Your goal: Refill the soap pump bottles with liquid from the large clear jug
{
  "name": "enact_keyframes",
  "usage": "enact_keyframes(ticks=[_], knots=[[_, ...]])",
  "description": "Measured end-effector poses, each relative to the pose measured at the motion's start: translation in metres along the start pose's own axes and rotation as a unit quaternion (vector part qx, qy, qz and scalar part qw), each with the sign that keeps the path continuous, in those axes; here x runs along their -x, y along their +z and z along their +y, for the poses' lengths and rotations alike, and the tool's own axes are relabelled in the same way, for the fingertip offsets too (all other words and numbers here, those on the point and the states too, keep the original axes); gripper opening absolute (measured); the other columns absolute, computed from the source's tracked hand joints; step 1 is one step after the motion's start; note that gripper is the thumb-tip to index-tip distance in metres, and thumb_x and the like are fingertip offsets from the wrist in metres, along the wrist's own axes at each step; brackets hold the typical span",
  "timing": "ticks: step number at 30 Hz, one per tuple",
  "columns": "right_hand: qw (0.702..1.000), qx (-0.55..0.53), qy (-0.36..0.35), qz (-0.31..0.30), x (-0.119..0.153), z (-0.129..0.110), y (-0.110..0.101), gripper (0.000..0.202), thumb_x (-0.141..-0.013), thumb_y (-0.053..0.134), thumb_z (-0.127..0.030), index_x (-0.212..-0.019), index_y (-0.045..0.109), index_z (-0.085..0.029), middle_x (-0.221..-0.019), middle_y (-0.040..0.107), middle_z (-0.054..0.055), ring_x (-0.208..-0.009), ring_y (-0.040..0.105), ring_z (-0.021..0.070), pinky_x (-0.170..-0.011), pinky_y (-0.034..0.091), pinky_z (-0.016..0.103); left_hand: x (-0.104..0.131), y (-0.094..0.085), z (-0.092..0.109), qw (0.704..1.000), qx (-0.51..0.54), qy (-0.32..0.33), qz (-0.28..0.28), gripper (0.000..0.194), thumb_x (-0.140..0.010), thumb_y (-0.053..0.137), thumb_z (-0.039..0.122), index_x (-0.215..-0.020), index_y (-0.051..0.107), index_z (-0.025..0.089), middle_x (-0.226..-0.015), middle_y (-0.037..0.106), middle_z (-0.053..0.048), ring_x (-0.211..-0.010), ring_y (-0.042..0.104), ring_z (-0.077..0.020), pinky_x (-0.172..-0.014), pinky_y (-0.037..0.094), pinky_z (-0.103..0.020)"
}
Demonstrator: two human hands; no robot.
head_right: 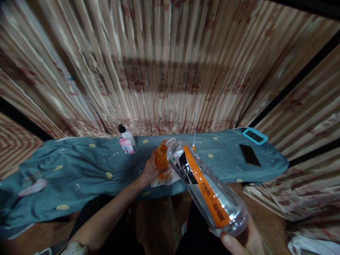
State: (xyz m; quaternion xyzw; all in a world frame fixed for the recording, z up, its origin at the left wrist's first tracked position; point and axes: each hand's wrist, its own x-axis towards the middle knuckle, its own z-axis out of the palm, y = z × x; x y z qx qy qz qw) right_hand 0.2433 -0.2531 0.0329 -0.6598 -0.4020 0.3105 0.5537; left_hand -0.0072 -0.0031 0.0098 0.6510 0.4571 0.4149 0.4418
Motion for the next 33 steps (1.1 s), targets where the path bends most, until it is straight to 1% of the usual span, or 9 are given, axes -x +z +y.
enact_keyframes(ticks=[4,8,14,18,20,22,25,28,33], knots=[[1.000,-0.003,-0.002,-0.008,-0.002,-0.003,0.001,0.063,-0.083,0.073,-0.052,-0.137,0.062,-0.023,-0.128,0.072,0.015,-0.121,0.066,0.0413,-0.098,0.055,0.050,-0.001,0.001,-0.003,1.000,0.005,0.009,0.001,0.076,-0.060,0.090,0.018,-0.126,0.053,0.022,-0.119,0.072,-0.005,-0.113,0.071,-0.0262,-0.104,0.056,-0.043],[1.000,-0.007,-0.003,-0.007,-0.002,-0.003,0.000,0.061,-0.082,0.074,-0.052,-0.134,0.064,-0.023,-0.123,0.074,0.015,-0.112,0.071,0.0408,-0.090,0.058,0.050,-0.002,0.001,-0.005,1.000,0.002,0.007,-0.001,0.077,-0.059,0.091,0.017,-0.126,0.053,0.022,-0.120,0.072,-0.005,-0.113,0.071,-0.0265,-0.104,0.055,-0.043],[1.000,-0.005,-0.014,-0.009,-0.002,-0.007,0.002,0.062,-0.085,0.070,-0.054,-0.138,0.061,-0.023,-0.130,0.071,0.014,-0.118,0.068,0.0381,-0.096,0.056,0.045,-0.001,0.002,-0.007,1.000,0.009,0.003,-0.002,0.079,-0.060,0.091,0.018,-0.128,0.052,0.021,-0.122,0.071,-0.007,-0.114,0.070,-0.0265,-0.105,0.055,-0.042],[1.000,-0.003,-0.013,-0.001,-0.002,-0.009,0.005,0.064,-0.082,0.073,-0.053,-0.138,0.061,-0.024,-0.131,0.070,0.015,-0.123,0.065,0.0411,-0.092,0.057,0.047,-0.002,0.002,-0.008,1.000,0.009,0.013,-0.001,0.078,-0.060,0.091,0.018,-0.127,0.053,0.022,-0.121,0.072,-0.006,-0.114,0.070,-0.0267,-0.105,0.055,-0.042],[1.000,0.003,-0.009,0.019,-0.001,-0.010,0.006,0.064,-0.081,0.075,-0.052,-0.137,0.062,-0.024,-0.130,0.071,0.015,-0.124,0.064,0.0423,-0.090,0.058,0.048,-0.001,0.002,-0.008,1.000,0.006,0.016,0.002,0.077,-0.059,0.091,0.018,-0.126,0.054,0.022,-0.121,0.072,-0.006,-0.114,0.070,-0.0267,-0.104,0.055,-0.042],[1.000,0.005,-0.004,0.024,0.000,-0.011,0.007,0.064,-0.080,0.076,-0.051,-0.137,0.063,-0.024,-0.129,0.071,0.015,-0.122,0.065,0.0427,-0.091,0.058,0.049,-0.001,0.001,-0.007,1.000,0.002,0.014,0.003,0.076,-0.060,0.091,0.017,-0.126,0.054,0.022,-0.121,0.072,-0.006,-0.113,0.070,-0.0266,-0.104,0.056,-0.042],[1.000,0.002,-0.002,0.016,0.001,-0.013,0.007,0.064,-0.080,0.076,-0.051,-0.136,0.063,-0.024,-0.128,0.072,0.015,-0.118,0.067,0.0426,-0.092,0.057,0.050,0.000,0.001,-0.004,1.000,-0.001,0.006,0.000,0.076,-0.061,0.090,0.017,-0.127,0.053,0.022,-0.122,0.072,-0.006,-0.114,0.070,-0.0264,-0.104,0.055,-0.042],[1.000,0.000,-0.005,0.014,-0.001,-0.012,0.005,0.063,-0.080,0.076,-0.050,-0.136,0.063,-0.024,-0.126,0.073,0.014,-0.120,0.066,0.0423,-0.094,0.057,0.051,0.000,0.001,-0.002,1.000,0.000,-0.002,-0.003,0.077,-0.060,0.090,0.017,-0.128,0.053,0.022,-0.121,0.072,-0.006,-0.113,0.070,-0.0263,-0.104,0.055,-0.041],[1.000,0.010,-0.022,0.008,-0.002,-0.006,0.003,0.062,-0.082,0.073,-0.050,-0.137,0.062,-0.024,-0.122,0.074,0.014,-0.122,0.065,0.0409,-0.092,0.058,0.048,-0.001,0.001,-0.004,1.000,-0.001,-0.003,0.000,0.078,-0.058,0.091,0.017,-0.127,0.053,0.022,-0.120,0.072,-0.005,-0.114,0.070,-0.0266,-0.104,0.056,-0.041]])
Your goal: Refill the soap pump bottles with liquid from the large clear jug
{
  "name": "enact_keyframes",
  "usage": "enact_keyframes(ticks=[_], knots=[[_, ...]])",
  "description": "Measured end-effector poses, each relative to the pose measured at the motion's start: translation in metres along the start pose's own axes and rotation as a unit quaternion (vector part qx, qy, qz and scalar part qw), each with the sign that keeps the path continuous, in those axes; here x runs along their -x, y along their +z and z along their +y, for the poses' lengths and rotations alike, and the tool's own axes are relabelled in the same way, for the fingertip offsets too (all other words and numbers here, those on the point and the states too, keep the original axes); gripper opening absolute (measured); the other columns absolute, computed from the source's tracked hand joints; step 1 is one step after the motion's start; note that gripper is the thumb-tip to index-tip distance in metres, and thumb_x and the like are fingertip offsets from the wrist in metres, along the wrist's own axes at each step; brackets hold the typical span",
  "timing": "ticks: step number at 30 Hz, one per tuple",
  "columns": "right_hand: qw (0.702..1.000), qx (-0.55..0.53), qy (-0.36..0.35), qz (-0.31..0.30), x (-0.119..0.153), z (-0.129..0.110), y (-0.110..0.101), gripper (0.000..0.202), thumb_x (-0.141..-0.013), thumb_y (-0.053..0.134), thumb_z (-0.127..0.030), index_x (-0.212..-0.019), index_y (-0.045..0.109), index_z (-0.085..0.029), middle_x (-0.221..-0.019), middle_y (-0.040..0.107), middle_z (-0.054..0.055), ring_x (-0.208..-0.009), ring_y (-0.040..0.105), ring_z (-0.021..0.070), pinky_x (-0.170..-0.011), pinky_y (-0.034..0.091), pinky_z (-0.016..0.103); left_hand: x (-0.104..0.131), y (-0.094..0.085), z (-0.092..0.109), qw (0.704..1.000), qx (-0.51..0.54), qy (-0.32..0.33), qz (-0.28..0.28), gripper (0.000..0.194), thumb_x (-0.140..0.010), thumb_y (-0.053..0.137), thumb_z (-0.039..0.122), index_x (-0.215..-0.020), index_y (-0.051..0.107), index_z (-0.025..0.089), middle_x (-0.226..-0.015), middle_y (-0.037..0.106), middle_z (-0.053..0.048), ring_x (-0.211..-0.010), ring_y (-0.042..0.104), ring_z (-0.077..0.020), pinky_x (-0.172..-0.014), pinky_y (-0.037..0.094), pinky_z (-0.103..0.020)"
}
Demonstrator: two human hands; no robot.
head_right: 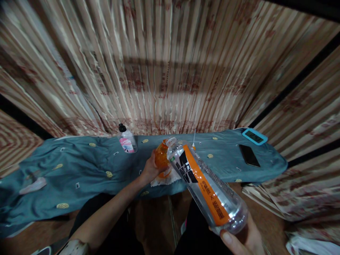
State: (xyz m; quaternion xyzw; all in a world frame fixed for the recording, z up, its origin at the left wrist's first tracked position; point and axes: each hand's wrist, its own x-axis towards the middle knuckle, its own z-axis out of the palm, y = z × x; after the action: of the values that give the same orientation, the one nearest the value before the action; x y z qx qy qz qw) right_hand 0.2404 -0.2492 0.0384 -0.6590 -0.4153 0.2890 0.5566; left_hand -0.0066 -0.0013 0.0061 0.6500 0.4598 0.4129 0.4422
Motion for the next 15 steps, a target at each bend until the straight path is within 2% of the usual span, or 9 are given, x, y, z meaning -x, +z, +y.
enact_keyframes(ticks=[4,12,15], knots=[[1.000,0.003,0.003,0.014,0.0020,0.0021,0.0005,0.061,-0.083,0.073,-0.048,-0.138,0.061,-0.023,-0.119,0.075,0.014,-0.119,0.067,0.0401,-0.092,0.057,0.048,0.0000,-0.0006,0.0013,1.000,-0.003,0.006,-0.002,0.077,-0.059,0.090,0.017,-0.126,0.053,0.023,-0.119,0.072,-0.004,-0.113,0.071,-0.0263,-0.105,0.055,-0.043],[0.999,-0.015,0.028,-0.022,0.0010,-0.0009,-0.0039,0.059,-0.085,0.070,-0.052,-0.135,0.061,-0.021,-0.118,0.075,0.014,-0.107,0.073,0.0374,-0.090,0.059,0.046,0.0017,-0.0012,0.0041,1.000,0.002,0.001,-0.004,0.077,-0.060,0.090,0.017,-0.128,0.053,0.023,-0.121,0.072,-0.005,-0.113,0.071,-0.0262,-0.105,0.056,-0.043],[0.999,-0.030,0.036,-0.026,-0.0001,0.0019,-0.0049,0.060,-0.085,0.068,-0.055,-0.135,0.061,-0.021,-0.120,0.074,0.015,-0.109,0.072,0.0385,-0.093,0.058,0.048,0.0018,-0.0012,0.0043,1.000,0.003,0.004,-0.003,0.077,-0.060,0.090,0.018,-0.128,0.053,0.023,-0.119,0.073,-0.005,-0.111,0.071,-0.0267,-0.103,0.056,-0.044]])
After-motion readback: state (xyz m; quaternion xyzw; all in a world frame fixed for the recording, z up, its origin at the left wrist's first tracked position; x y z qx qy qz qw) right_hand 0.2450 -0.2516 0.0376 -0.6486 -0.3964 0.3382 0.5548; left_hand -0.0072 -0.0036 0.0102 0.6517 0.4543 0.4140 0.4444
